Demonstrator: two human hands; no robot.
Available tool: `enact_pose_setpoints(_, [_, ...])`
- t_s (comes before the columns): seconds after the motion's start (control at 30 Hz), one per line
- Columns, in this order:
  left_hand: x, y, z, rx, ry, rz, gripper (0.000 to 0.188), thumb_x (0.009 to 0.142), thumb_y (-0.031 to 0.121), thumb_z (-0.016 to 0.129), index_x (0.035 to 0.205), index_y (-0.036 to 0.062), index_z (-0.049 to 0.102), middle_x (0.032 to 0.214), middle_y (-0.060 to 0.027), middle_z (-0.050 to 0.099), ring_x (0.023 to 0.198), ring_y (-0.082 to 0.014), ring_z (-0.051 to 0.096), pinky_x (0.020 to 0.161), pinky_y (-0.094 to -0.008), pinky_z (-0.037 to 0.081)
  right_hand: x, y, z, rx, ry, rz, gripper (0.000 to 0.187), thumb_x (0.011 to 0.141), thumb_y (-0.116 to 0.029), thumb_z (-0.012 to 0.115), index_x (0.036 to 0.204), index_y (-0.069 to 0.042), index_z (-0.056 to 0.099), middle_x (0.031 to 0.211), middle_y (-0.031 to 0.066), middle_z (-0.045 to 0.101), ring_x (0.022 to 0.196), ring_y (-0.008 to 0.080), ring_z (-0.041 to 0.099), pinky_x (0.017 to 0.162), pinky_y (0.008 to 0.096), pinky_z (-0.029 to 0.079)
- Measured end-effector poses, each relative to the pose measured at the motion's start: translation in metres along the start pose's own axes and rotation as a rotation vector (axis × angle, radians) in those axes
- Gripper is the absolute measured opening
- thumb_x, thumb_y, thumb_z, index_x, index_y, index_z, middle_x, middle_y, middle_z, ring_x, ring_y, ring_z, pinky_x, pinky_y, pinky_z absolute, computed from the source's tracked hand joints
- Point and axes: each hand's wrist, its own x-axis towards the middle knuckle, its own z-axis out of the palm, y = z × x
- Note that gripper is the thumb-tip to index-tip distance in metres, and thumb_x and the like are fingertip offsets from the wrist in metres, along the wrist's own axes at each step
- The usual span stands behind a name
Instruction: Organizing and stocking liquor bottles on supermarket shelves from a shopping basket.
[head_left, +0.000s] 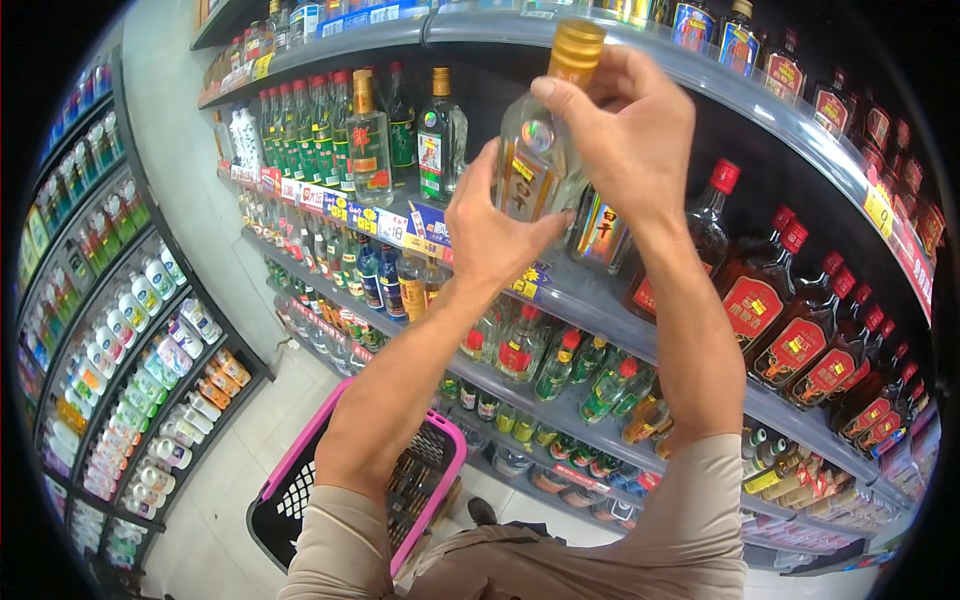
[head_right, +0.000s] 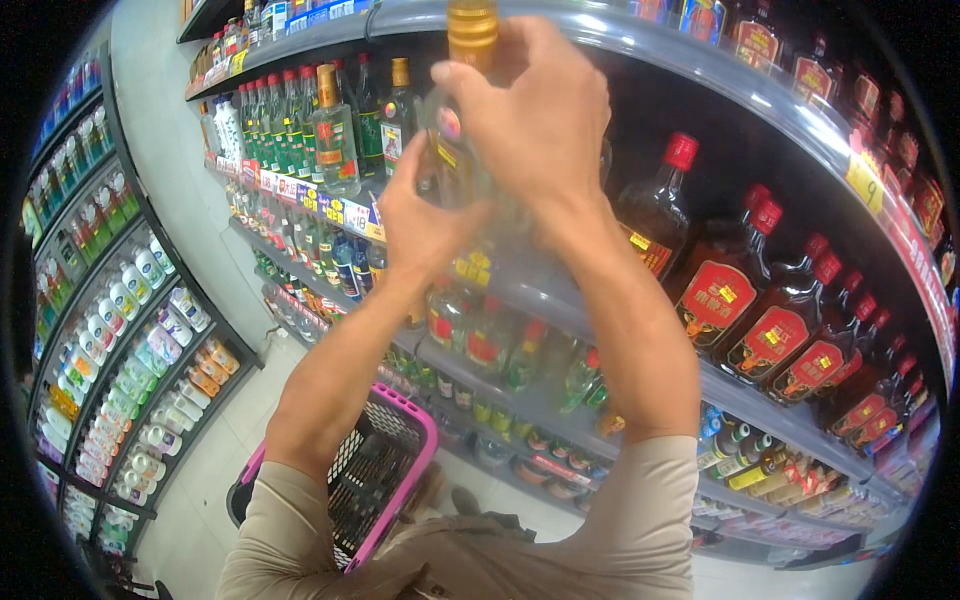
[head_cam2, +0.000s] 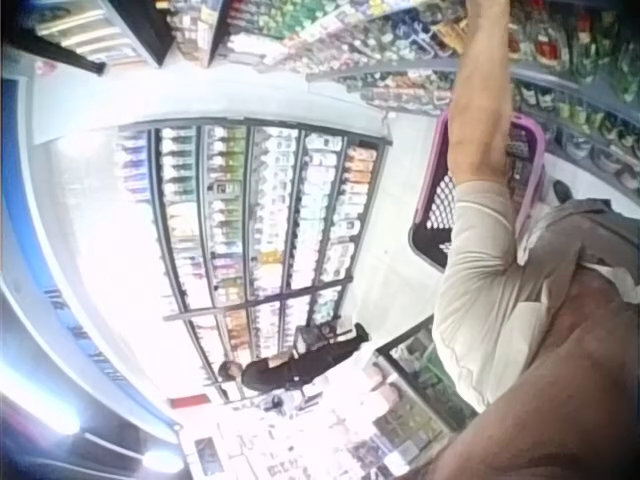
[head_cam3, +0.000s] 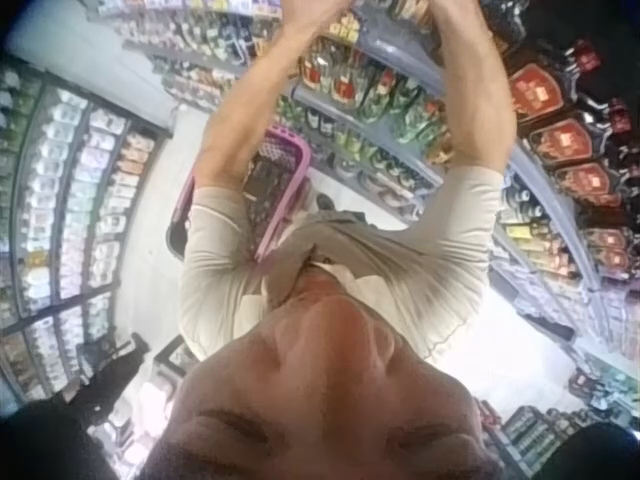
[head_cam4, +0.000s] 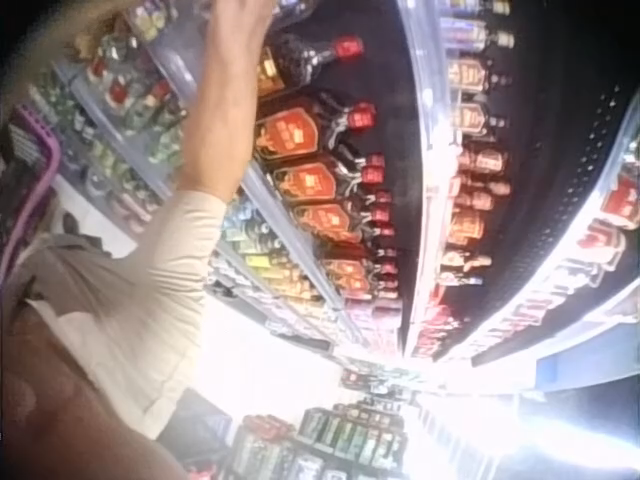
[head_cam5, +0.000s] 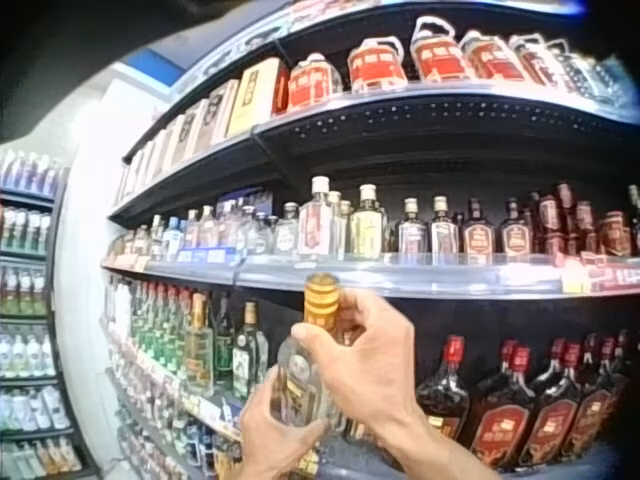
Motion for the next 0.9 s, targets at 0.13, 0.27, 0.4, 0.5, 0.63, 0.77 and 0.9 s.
enact_pose_setpoints(0.13, [0.012,0.024,-0.026,-0.054,0.025,0.161,0.09,0.05,0.021,0.091,0.126,-0.0067,0.051,0.11,-0.0214,0.064,0.101,-0.0311,0.065,0.089,-0.0381,0.052,0.0,-0.052,-0.017,0.076,0.049,-0.118,0.026,0.077,-0.009,0.078,0.096,0.003,0.064,0.083,0.0067,0.069,0.073,0.0093,0.063,0.066,0.0228,0.05])
enact_pose_setpoints(0.27, [0.018,0.045,-0.063,0.005,0.064,0.253,0.092,0.049,0.023,0.092,0.126,-0.0081,0.052,0.11,-0.0202,0.066,0.099,-0.028,0.066,0.09,-0.0361,0.052,0.003,-0.1,-0.029,0.152,-0.008,-0.227,0.024,0.078,-0.008,0.076,0.095,0.004,0.064,0.08,0.0085,0.069,0.069,0.0094,0.063,0.063,0.0223,0.05])
enact_pose_setpoints(0.4, [0.005,0.056,-0.109,0.057,0.079,0.262,0.089,0.053,0.019,0.09,0.129,-0.0067,0.052,0.11,-0.0152,0.066,0.101,-0.0226,0.065,0.093,-0.0349,0.049,-0.002,-0.132,-0.032,0.245,-0.198,-0.232,0.026,0.078,-0.008,0.077,0.097,0.003,0.064,0.081,0.0069,0.068,0.071,0.0089,0.062,0.064,0.0223,0.05])
enact_pose_setpoints(0.5, [-0.017,0.056,-0.149,0.077,0.065,0.247,0.086,0.057,0.013,0.088,0.132,-0.0066,0.05,0.112,-0.011,0.065,0.104,-0.0203,0.062,0.095,-0.0352,0.047,-0.009,-0.143,-0.025,0.292,-0.387,-0.225,0.027,0.077,-0.008,0.077,0.098,0.002,0.063,0.082,0.0057,0.067,0.072,0.0085,0.062,0.066,0.0222,0.05])
enact_pose_setpoints(0.63, [-0.06,0.044,-0.201,0.164,0.081,0.164,0.086,0.057,0.014,0.087,0.131,-0.007,0.05,0.12,-0.0131,0.061,0.11,-0.0206,0.059,0.097,-0.0341,0.044,-0.033,-0.151,-0.002,0.341,-0.634,-0.214,0.029,0.077,-0.009,0.078,0.1,0.001,0.063,0.084,0.0041,0.066,0.074,0.0079,0.061,0.068,0.0222,0.05])
enact_pose_setpoints(0.77, [-0.129,0.03,-0.256,0.308,0.036,-0.026,0.088,0.055,0.021,0.085,0.133,-0.0007,0.051,0.125,-0.0197,0.06,0.113,-0.0296,0.06,0.098,-0.0388,0.047,-0.076,-0.158,0.033,0.457,-0.882,-0.135,0.031,0.077,-0.009,0.079,0.102,0.0,0.063,0.085,0.0025,0.066,0.076,0.0074,0.061,0.069,0.0221,0.049])
enact_pose_setpoints(0.9, [-0.207,0.021,-0.287,0.359,0.066,-0.271,0.087,0.056,0.018,0.082,0.134,0.0001,0.05,0.122,-0.0204,0.06,0.112,-0.0323,0.06,0.096,-0.0392,0.048,-0.129,-0.152,0.074,0.563,-1.245,0.087,0.034,0.077,-0.005,0.078,0.106,-0.001,0.062,0.092,0.0011,0.063,0.08,0.0066,0.058,0.071,0.0223,0.049])
